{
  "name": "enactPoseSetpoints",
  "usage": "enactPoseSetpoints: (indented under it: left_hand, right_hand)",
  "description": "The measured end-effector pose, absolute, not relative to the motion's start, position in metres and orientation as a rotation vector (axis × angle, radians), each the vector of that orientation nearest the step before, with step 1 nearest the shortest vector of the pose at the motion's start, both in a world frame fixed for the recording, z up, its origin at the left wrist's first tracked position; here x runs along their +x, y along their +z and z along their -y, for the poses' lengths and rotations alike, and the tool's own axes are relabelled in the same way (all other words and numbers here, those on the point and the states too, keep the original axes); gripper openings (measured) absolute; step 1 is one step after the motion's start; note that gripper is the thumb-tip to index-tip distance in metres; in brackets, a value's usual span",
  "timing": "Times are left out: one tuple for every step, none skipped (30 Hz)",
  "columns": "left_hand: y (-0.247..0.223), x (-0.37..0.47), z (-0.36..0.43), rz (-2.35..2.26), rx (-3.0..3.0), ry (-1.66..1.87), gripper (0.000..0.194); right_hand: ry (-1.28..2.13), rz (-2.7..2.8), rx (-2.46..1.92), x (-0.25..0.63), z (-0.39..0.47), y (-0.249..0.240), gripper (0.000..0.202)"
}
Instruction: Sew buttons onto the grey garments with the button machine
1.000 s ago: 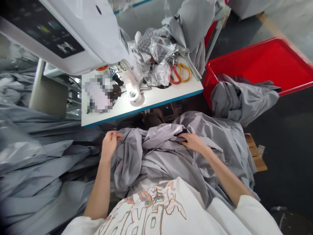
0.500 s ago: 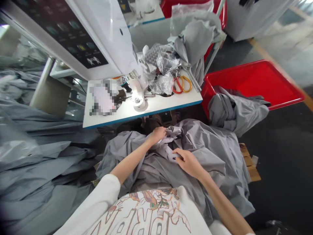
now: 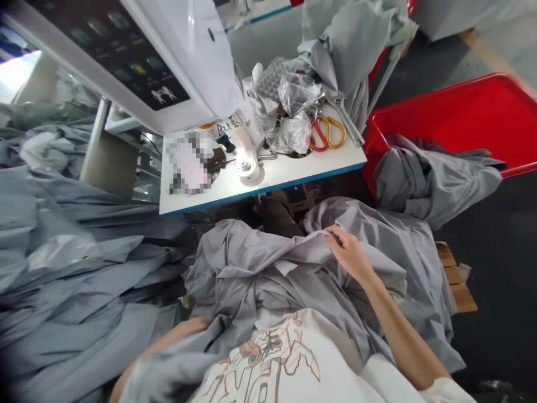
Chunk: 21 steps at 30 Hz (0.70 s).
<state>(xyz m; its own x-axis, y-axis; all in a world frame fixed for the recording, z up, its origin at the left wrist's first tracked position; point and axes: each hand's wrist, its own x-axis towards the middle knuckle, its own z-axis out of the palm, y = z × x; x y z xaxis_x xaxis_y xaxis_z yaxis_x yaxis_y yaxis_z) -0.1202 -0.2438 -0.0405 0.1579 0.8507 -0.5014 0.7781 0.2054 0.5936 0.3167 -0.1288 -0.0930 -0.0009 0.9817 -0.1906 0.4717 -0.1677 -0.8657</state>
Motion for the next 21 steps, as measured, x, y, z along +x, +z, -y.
enactPoseSetpoints:
  left_hand:
    - [-0.033, -0.121, 0.239, -1.595, 1.574, -0.027, 0.033]
    - [-0.026, -0.118, 0.23, -1.587, 1.603, -0.129, 0.037]
    - [-0.019, -0.111, 0.218, -1.599, 1.666, -0.177, 0.039]
    - [-0.013, -0.1, 0.204, -1.664, 1.774, -0.146, 0.038]
    - [-0.007, -0.084, 0.187, -1.648, 1.899, -0.031, 0.037]
    - [-0.003, -0.065, 0.171, -1.634, 2.011, 0.109, 0.042]
    - [0.001, -0.044, 0.154, -1.601, 2.109, 0.263, 0.053]
    - [0.003, -0.022, 0.14, -1.517, 2.17, 0.394, 0.07]
    - [0.005, -0.001, 0.127, -1.417, 2.193, 0.53, 0.086]
    - [0.007, 0.018, 0.116, -1.322, 2.187, 0.65, 0.096]
    - [0.008, 0.033, 0.108, -1.257, 2.148, 0.762, 0.093]
    - [0.009, 0.044, 0.101, -1.236, 2.088, 0.841, 0.077]
    - [0.009, 0.05, 0.096, -1.229, 2.011, 0.885, 0.057]
    - [0.008, 0.052, 0.092, -1.238, 1.916, 0.896, 0.038]
    - [0.006, 0.049, 0.088, -1.25, 1.809, 0.884, 0.028]
    - [0.002, 0.044, 0.084, -1.251, 1.686, 0.867, 0.026]
    - [-0.005, 0.037, 0.08, -1.239, 1.547, 0.849, 0.027]
    - [-0.014, 0.029, 0.076, -1.227, 1.394, 0.835, 0.029]
    - [-0.026, 0.022, 0.072, -1.218, 1.238, 0.823, 0.03]
    - [-0.04, 0.015, 0.07, -1.211, 1.087, 0.802, 0.033]
    - [-0.056, 0.01, 0.068, -1.218, 0.956, 0.768, 0.036]
  right_hand:
    - [1.121, 1.485, -1.67, 0.314, 0.122, -0.083, 0.019]
    - [1.137, 1.452, -1.648, 0.311, 0.117, -0.073, 0.019]
    - [1.159, 1.409, -1.624, 0.307, 0.112, -0.062, 0.018]
    - [1.185, 1.361, -1.593, 0.302, 0.108, -0.05, 0.018]
    - [1.218, 1.312, -1.555, 0.296, 0.105, -0.037, 0.018]
    - [1.256, 1.273, -1.509, 0.289, 0.102, -0.024, 0.018]
    - [1.295, 1.25, -1.457, 0.282, 0.101, -0.012, 0.018]
    - [1.336, 1.247, -1.404, 0.274, 0.099, 0.0, 0.019]
    - [1.378, 1.263, -1.362, 0.267, 0.097, 0.011, 0.02]
    - [1.411, 1.291, -1.334, 0.26, 0.095, 0.021, 0.021]
    - [1.427, 1.325, -1.322, 0.255, 0.093, 0.028, 0.022]
    - [1.43, 1.36, -1.324, 0.25, 0.09, 0.032, 0.022]
    - [1.425, 1.389, -1.334, 0.247, 0.085, 0.033, 0.023]
    - [1.418, 1.417, -1.348, 0.246, 0.08, 0.03, 0.024]
    - [1.414, 1.45, -1.36, 0.246, 0.074, 0.025, 0.026]
    - [1.411, 1.498, -1.365, 0.246, 0.068, 0.017, 0.027]
    - [1.406, 1.571, -1.364, 0.247, 0.061, 0.006, 0.026]
    - [1.389, 1.67, -1.361, 0.249, 0.053, -0.004, 0.024]
    - [1.367, 1.789, -1.354, 0.251, 0.045, -0.015, 0.021]
    - [1.35, 1.913, -1.342, 0.253, 0.036, -0.023, 0.02]
    - [1.331, 2.011, -1.327, 0.256, 0.026, -0.03, 0.02]
